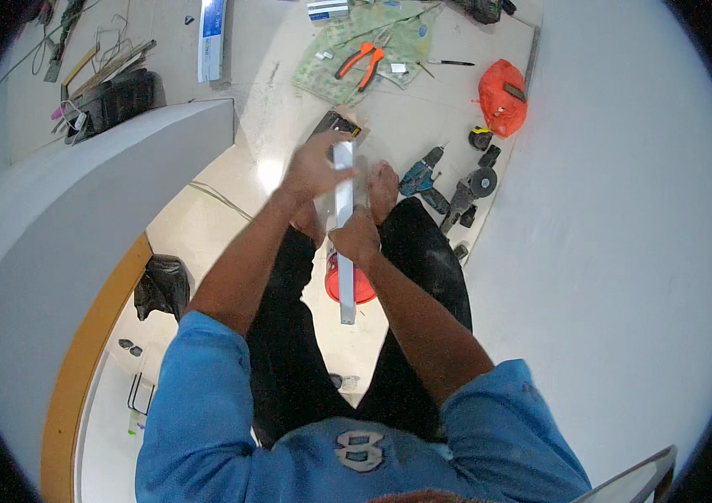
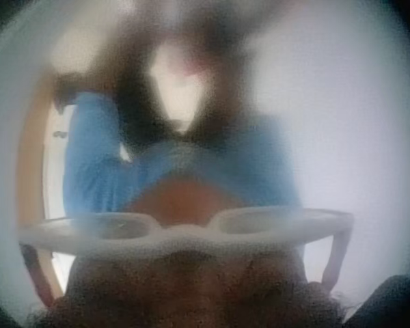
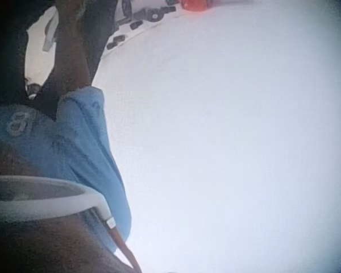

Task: The person assembles a metal frame structure on the floor using a cordless drill and pliers. They attach small metal brackets to long aluminum profiles, then connect the profiles into a rectangular frame.

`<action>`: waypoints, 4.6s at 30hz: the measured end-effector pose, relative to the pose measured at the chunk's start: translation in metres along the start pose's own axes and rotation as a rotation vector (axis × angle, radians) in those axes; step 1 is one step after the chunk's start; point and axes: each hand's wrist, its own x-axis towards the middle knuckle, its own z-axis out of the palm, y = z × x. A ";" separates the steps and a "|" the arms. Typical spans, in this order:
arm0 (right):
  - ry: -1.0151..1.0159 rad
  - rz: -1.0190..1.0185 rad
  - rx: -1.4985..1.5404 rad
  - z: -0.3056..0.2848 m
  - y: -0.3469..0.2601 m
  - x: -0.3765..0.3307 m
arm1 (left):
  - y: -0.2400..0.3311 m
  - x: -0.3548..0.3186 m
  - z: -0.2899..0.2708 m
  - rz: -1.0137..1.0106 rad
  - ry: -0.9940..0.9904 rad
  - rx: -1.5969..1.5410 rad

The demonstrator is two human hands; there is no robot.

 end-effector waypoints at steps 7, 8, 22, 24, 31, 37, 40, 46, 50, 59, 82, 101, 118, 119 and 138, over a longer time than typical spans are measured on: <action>0.304 -0.063 0.380 -0.017 -0.013 0.057 | -0.025 0.076 0.033 0.279 0.356 0.412; 0.292 -0.052 0.293 -0.023 -0.014 0.073 | -0.034 0.086 0.026 0.183 0.498 0.417; 0.249 0.146 0.159 -0.055 0.017 0.207 | -0.092 0.074 0.065 -0.233 0.348 0.339; 0.212 0.153 0.063 -0.050 0.014 0.204 | -0.102 0.087 0.065 -0.225 0.437 0.437; 0.201 -0.031 -0.034 -0.008 0.055 0.239 | -0.107 0.115 0.075 -0.270 0.298 0.630; 0.180 -0.028 -0.156 -0.034 0.037 0.196 | -0.129 0.117 0.080 -0.266 0.220 0.759; 0.207 0.000 -0.196 -0.035 0.037 0.182 | -0.131 0.113 0.080 -0.224 0.272 0.737; 0.245 -0.056 -0.060 -0.051 0.062 0.174 | -0.098 0.100 0.065 -0.209 0.247 0.741; 0.464 0.067 0.098 -0.109 0.100 0.153 | -0.077 0.077 0.036 -0.265 0.324 0.611; 0.540 -0.214 -0.153 -0.066 0.250 0.212 | 0.005 0.057 0.025 -0.337 0.374 -0.701; 0.009 -0.099 0.951 -0.191 0.092 -0.025 | 0.036 0.118 0.087 -0.425 -0.202 -1.204; -0.015 -0.185 1.040 -0.215 0.079 -0.008 | 0.009 0.128 0.079 -0.460 -0.317 -1.153; 0.298 -0.356 0.422 -0.168 0.058 0.072 | -0.016 0.177 0.154 -0.756 -0.003 -1.459; 0.315 -0.371 0.433 -0.165 0.057 0.076 | -0.014 0.181 0.153 -0.759 0.016 -1.446; 0.291 -0.416 0.464 -0.177 0.050 0.101 | -0.055 0.207 0.154 -0.744 0.031 -1.366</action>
